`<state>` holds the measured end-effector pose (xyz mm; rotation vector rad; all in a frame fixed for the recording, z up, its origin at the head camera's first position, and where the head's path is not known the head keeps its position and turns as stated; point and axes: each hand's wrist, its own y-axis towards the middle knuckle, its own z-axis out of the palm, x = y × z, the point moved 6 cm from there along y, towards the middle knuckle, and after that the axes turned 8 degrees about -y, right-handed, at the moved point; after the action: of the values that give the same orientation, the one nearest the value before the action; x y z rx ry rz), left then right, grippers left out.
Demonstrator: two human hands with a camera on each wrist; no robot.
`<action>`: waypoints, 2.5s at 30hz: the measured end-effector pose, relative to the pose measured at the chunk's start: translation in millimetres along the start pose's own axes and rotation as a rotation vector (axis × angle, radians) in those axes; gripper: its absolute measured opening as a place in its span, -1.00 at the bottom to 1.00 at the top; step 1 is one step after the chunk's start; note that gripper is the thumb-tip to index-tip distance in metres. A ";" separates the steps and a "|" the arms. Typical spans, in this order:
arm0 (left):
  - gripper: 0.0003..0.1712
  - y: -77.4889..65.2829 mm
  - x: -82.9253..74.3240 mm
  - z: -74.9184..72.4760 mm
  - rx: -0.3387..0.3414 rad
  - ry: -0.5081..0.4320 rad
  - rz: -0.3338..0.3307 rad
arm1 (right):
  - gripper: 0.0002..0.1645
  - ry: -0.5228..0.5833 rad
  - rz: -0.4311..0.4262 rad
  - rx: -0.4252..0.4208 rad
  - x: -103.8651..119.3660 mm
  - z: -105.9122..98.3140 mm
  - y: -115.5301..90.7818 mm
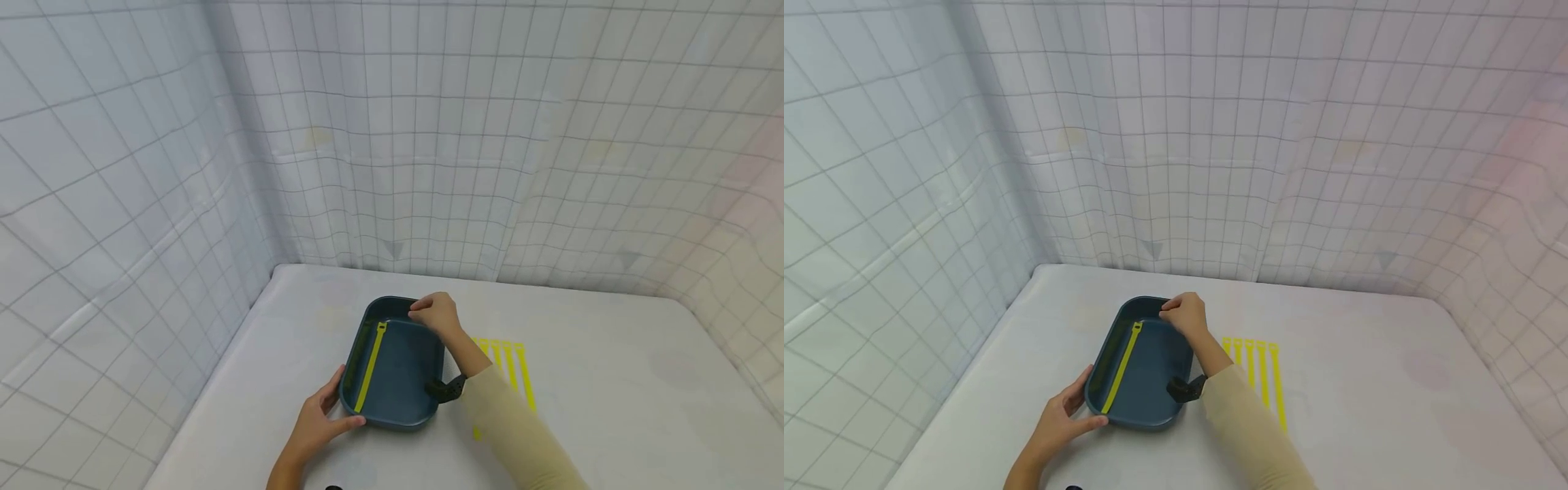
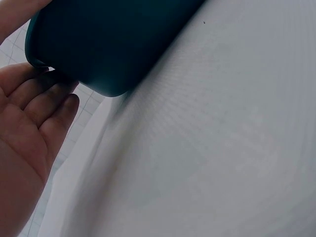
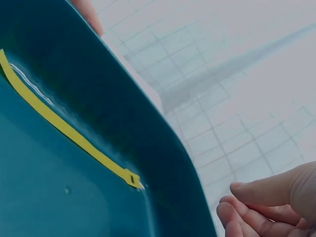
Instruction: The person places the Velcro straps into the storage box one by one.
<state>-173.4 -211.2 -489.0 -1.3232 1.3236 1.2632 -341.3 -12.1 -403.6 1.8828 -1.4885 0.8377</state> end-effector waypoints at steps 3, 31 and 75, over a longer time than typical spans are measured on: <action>0.05 -0.7 1.1 0.9 0.004 -0.001 -0.007 | -0.86 0.020 0.002 -0.027 -7.3 -10.6 -3.9; 0.04 2.3 5.9 -0.3 -0.007 -0.009 -0.026 | -0.78 0.118 0.212 -0.134 -82.9 -50.4 -9.3; 0.03 2.2 5.1 -0.3 -0.016 0.008 -0.017 | -0.84 -0.159 0.214 -0.179 -134.5 -37.1 -9.0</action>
<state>-175.9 -212.3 -493.8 -1.3498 1.3077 1.2599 -360.4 99.7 -485.3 1.7121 -1.8243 0.6344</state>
